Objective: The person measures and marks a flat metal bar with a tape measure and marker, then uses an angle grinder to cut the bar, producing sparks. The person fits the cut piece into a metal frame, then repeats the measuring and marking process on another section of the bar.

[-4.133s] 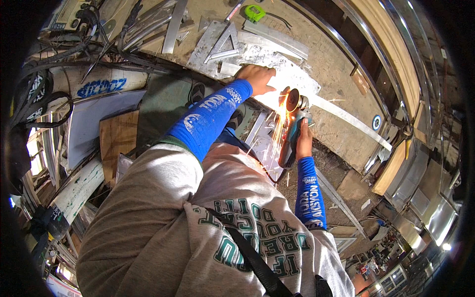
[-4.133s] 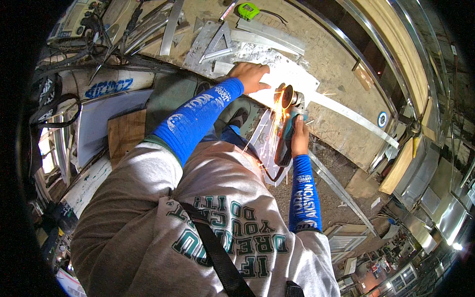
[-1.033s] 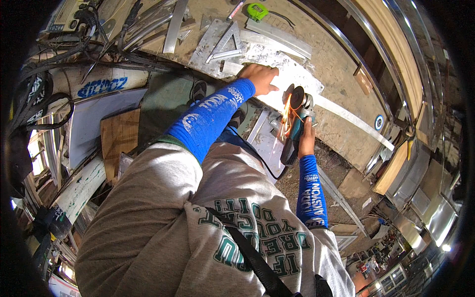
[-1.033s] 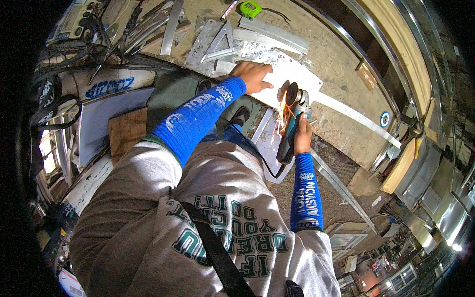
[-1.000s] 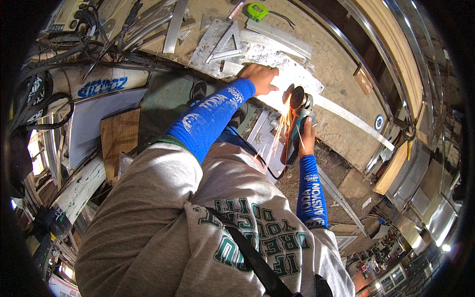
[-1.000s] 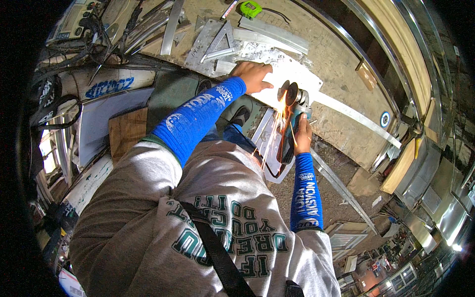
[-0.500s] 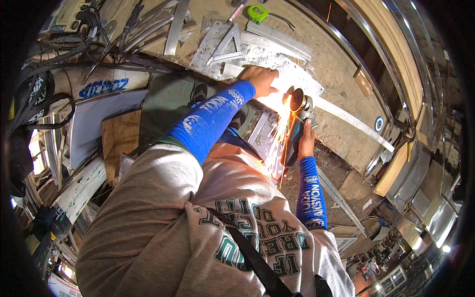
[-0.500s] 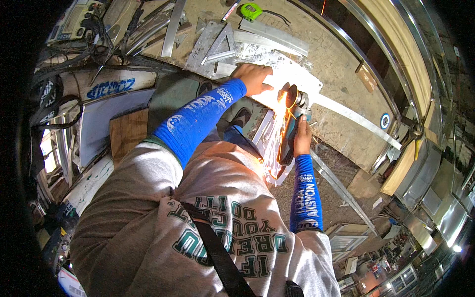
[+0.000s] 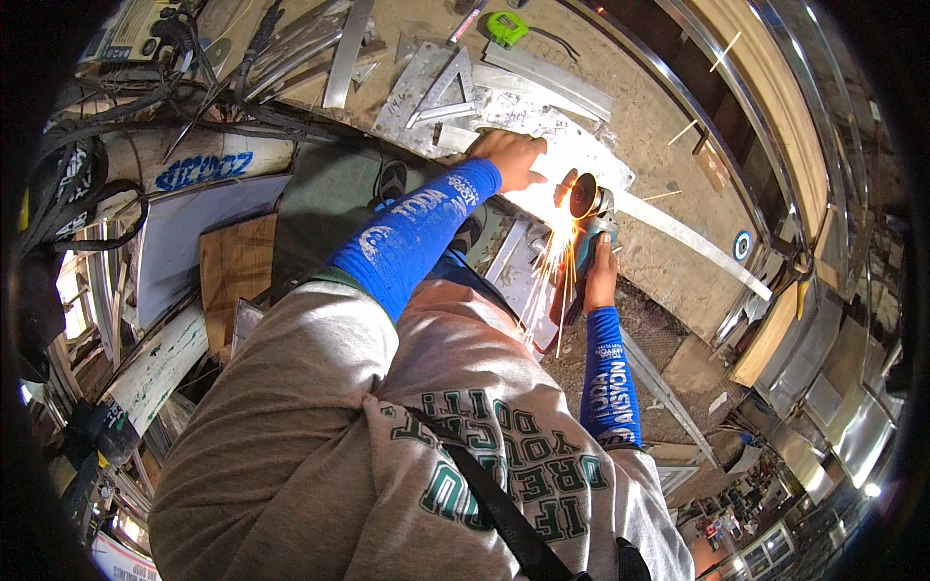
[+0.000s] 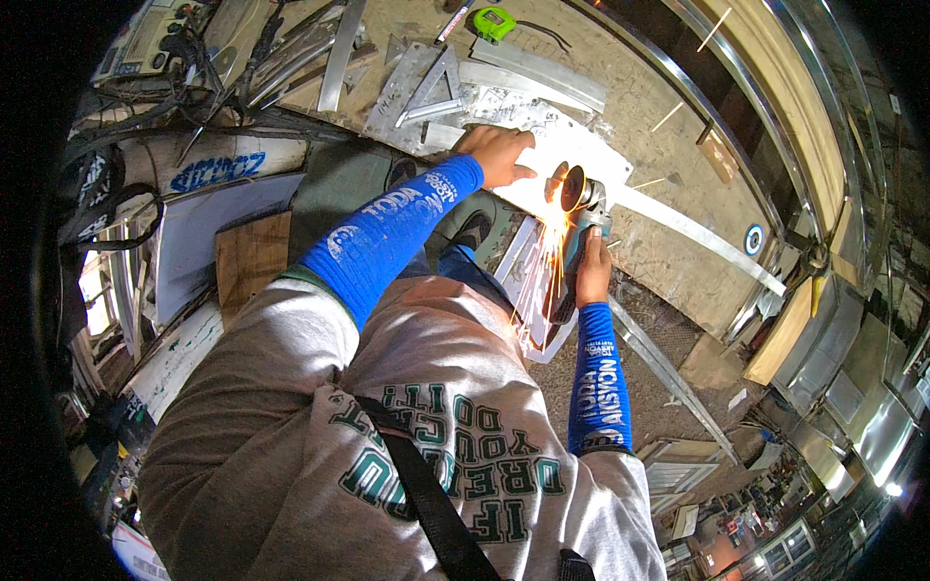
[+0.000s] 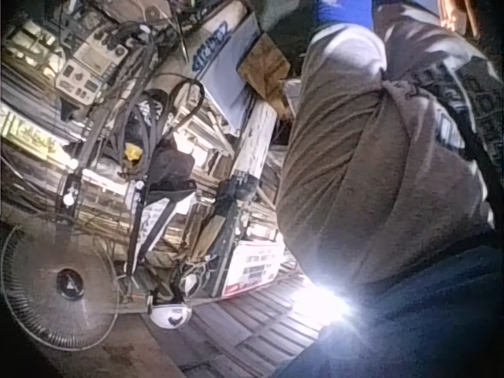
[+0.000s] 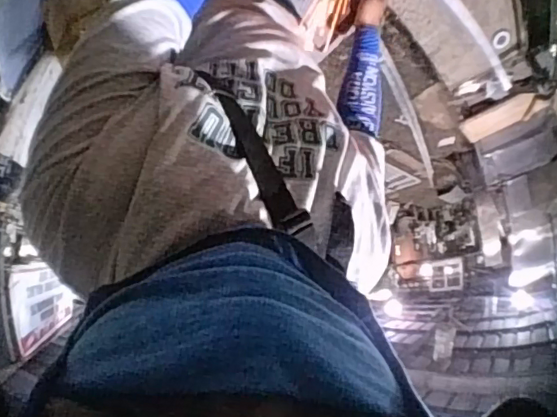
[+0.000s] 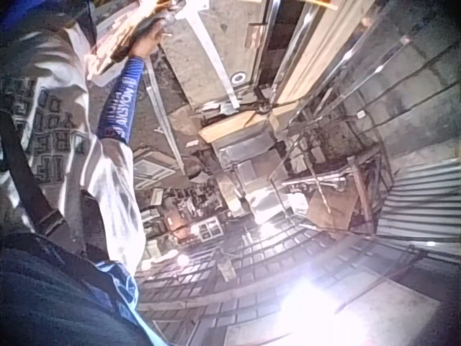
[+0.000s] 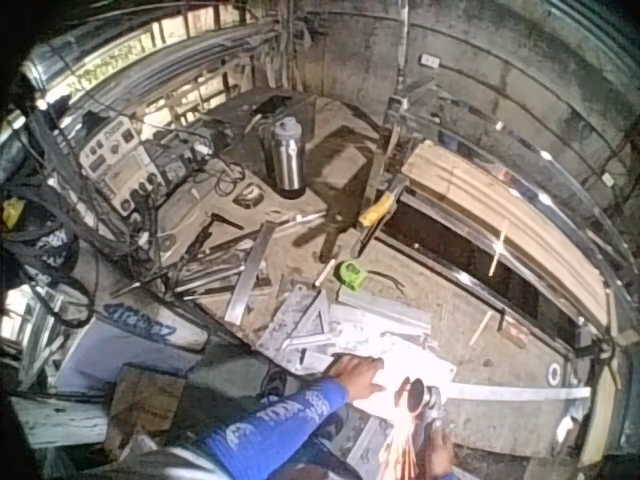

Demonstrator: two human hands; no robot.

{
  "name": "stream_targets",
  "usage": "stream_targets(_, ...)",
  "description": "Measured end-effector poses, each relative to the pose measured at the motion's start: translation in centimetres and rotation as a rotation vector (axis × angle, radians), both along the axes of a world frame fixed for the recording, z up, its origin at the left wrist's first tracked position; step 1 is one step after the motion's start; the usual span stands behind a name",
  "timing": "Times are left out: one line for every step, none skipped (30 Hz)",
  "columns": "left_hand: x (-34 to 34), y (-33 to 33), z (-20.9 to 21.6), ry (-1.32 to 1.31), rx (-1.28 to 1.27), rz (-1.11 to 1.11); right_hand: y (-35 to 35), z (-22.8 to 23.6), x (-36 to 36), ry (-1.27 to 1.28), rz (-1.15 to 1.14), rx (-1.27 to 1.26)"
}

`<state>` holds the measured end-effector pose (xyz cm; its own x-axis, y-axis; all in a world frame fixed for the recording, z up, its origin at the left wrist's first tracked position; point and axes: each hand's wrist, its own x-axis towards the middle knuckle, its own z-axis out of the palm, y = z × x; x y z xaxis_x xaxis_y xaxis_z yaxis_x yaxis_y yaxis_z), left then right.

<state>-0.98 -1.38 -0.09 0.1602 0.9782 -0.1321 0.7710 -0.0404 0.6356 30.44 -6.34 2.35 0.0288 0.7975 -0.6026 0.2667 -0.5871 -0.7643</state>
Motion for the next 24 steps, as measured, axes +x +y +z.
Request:
stream_targets(0.0, 0.0, 0.1, 0.0, 0.005, -0.004, 0.0, -0.4, 0.6, -0.005, 0.028, -0.02)
stream_targets(0.0, -0.1, 0.1, 0.003, 0.009, -0.003, 0.0, -0.2, 0.3, 0.035, 0.005, -0.03)
stream_targets(-0.1, -0.1, 0.1, 0.006, 0.012, -0.002, -0.1, 0.0, 0.0, 0.076, -0.019, -0.041)
stream_targets(-0.1, -0.1, 0.1, 0.003, 0.028, 0.001, -0.1, 0.2, -0.3, 0.116, -0.042, -0.052)
stream_targets(-0.1, -0.2, -0.1, -0.001, 0.044, 0.003, 0.0, 0.7, -0.6, 0.119, -0.046, -0.083)
stream_targets(-0.1, -0.2, -0.2, -0.005, 0.06, 0.006, 0.1, 1.3, -0.9, 0.121, -0.05, -0.115)
stream_targets(-0.1, -0.2, -0.4, -0.002, 0.05, 0.006, 0.1, 1.5, -1.1, 0.124, -0.054, -0.147)
stream_targets(-0.1, -0.2, -0.2, -0.001, 0.04, 0.004, 0.2, 1.1, -1.0, 0.091, -0.053, -0.093)
stream_targets(0.0, -0.1, -0.1, -0.001, 0.031, 0.002, 0.2, 0.6, -0.9, 0.056, -0.053, -0.039)
stream_targets(0.0, -0.1, 0.1, 0.0, 0.028, -0.001, 0.1, 0.5, -0.5, 0.033, -0.036, -0.019)
stream_targets(-0.1, -0.1, 0.2, 0.002, 0.023, -0.002, 0.0, 0.9, -0.8, 0.013, -0.017, -0.001)
stream_targets(-0.1, -0.2, 0.4, 0.005, 0.018, -0.003, 0.0, 1.0, -1.0, 0.004, -0.008, 0.025)
stream_targets(-0.1, -0.2, 0.5, 0.012, 0.006, -0.002, -0.1, 1.0, -1.2, -0.004, 0.0, 0.05)
stream_targets(0.0, -0.1, 0.5, 0.018, -0.005, -0.002, -0.1, 1.0, -1.3, -0.014, 0.007, 0.078)
stream_targets(0.0, 0.0, 0.6, 0.023, -0.016, -0.003, -0.1, 0.8, -1.1, 0.028, -0.024, 0.035)
stream_targets(0.1, 0.0, 0.5, 0.017, 0.0, -0.001, -0.1, 0.5, -0.8, 0.069, -0.055, -0.007)
stream_targets(0.0, -0.1, 0.2, 0.013, 0.015, 0.006, 0.0, 0.7, -1.2, 0.113, -0.082, -0.051)
stream_targets(0.0, -0.1, 0.0, 0.009, 0.029, 0.012, 0.0, 1.8, -1.2, 0.182, -0.015, -0.12)
stream_targets(-0.1, -0.2, -0.3, 0.009, 0.024, 0.017, 0.0, 1.7, -1.3, 0.163, -0.014, -0.111)
stream_targets(0.0, -0.1, -0.2, 0.005, 0.02, 0.016, 0.0, 1.7, -1.3, 0.143, -0.019, -0.099)
stream_targets(0.1, -0.1, 0.0, 0.002, 0.016, 0.015, 0.0, 1.6, -1.3, 0.122, -0.024, -0.088)
stream_targets(0.1, -0.1, 0.1, 0.003, 0.002, 0.01, 0.0, 1.1, -1.1, 0.122, -0.05, -0.052)
stream_targets(0.1, 0.0, 0.1, 0.005, -0.012, 0.007, 0.0, 0.7, -1.4, 0.125, -0.073, -0.015)
stream_targets(0.2, 0.1, 0.1, 0.008, -0.026, 0.004, 0.1, 0.4, -1.4, 0.127, -0.096, 0.022)
